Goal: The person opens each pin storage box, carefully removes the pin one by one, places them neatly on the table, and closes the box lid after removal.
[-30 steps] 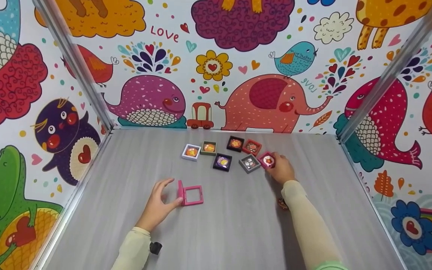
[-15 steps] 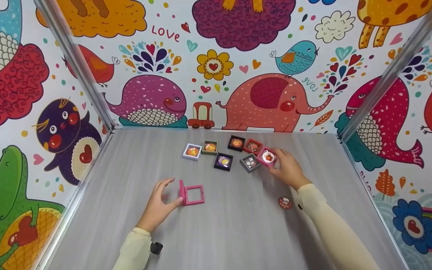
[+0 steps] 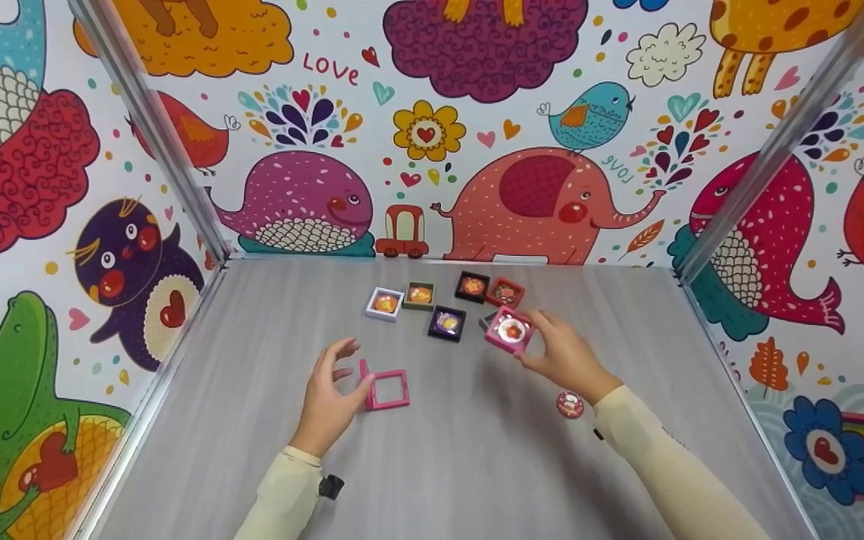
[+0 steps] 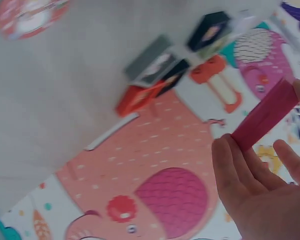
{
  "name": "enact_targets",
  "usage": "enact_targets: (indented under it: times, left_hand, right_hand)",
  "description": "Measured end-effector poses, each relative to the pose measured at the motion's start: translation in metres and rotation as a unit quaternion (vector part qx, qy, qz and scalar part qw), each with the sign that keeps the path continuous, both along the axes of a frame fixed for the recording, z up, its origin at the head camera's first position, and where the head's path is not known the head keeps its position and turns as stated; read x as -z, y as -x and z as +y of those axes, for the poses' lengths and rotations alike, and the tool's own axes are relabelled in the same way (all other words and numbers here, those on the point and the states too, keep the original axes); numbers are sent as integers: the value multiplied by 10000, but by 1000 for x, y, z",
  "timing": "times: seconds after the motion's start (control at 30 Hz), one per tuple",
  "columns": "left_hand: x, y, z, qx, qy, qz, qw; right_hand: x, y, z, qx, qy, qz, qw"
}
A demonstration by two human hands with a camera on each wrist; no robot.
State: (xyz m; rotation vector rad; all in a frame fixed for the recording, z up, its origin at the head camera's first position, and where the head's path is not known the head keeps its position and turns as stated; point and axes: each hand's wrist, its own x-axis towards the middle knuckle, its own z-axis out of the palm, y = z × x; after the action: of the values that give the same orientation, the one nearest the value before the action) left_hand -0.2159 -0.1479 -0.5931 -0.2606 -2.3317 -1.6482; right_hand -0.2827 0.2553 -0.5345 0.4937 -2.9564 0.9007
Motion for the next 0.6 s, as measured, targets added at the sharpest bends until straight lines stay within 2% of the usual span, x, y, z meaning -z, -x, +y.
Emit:
enact_targets:
  times: [0.13, 0.27, 0.47, 0.6]
  left_hand:
    - [-15, 1, 19, 327, 243, 259, 9988]
    - [-26, 0, 41, 807, 487, 222, 9953]
    - [-37, -1, 75, 1426, 661, -103, 9875]
    - [-40, -2, 90, 1730, 661, -132, 9826]
  right_hand:
    - [-12, -11, -12, -729, 530, -208, 9957]
    - [-21, -21, -19, -1433, 947, -581, 9834]
    - [-31, -35, -29, -1872, 1021, -721, 9743]
    - [-35, -39, -34, -2048, 1079, -677, 9705]
